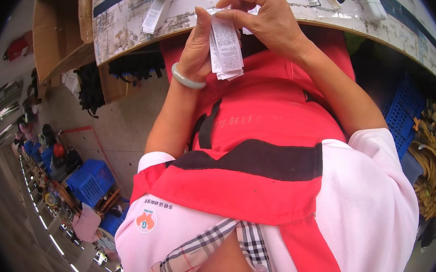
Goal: Counting and stacking white garment labels on a production workbench.
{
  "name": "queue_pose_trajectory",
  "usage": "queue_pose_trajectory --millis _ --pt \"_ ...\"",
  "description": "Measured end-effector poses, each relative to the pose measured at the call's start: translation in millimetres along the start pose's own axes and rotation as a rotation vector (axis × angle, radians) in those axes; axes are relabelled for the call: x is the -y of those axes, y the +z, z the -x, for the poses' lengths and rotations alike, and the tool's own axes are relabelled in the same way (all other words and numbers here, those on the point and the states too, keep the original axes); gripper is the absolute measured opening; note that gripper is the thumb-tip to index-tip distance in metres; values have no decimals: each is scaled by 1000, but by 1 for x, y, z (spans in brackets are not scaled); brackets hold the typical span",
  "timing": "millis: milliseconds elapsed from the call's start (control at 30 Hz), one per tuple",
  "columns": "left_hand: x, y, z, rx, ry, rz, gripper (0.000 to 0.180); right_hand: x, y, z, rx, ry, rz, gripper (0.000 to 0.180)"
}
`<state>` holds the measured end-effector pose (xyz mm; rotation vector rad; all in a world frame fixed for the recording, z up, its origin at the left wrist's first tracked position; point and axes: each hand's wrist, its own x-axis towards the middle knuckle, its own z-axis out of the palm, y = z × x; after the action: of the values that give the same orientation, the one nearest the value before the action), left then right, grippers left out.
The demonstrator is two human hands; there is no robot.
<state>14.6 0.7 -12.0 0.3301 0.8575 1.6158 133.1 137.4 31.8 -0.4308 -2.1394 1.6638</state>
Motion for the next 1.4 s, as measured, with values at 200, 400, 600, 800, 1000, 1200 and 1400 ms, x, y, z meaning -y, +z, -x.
queue_pose_trajectory --millis 200,400,600,800,1000,1200,1400 --pt "0 2 2 74 9 60 63 -10 -3 2 -2 -128 90 14" --pt "-11 6 5 -74 -13 45 22 -30 -17 -19 -39 -67 241 18" --pt "-11 12 -1 -136 65 -192 19 -118 -46 -47 -307 -715 910 13" --pt "-17 8 -2 -215 247 -484 17 -60 -34 -39 -195 -328 588 10" --pt "-24 16 -12 -311 366 -651 22 -45 -39 -33 -264 -310 571 11" --pt "-36 24 -4 -260 573 -858 20 13 -29 -15 -28 -182 223 12" --pt "-33 20 5 -274 445 -708 22 3 -33 -6 141 0 142 20"
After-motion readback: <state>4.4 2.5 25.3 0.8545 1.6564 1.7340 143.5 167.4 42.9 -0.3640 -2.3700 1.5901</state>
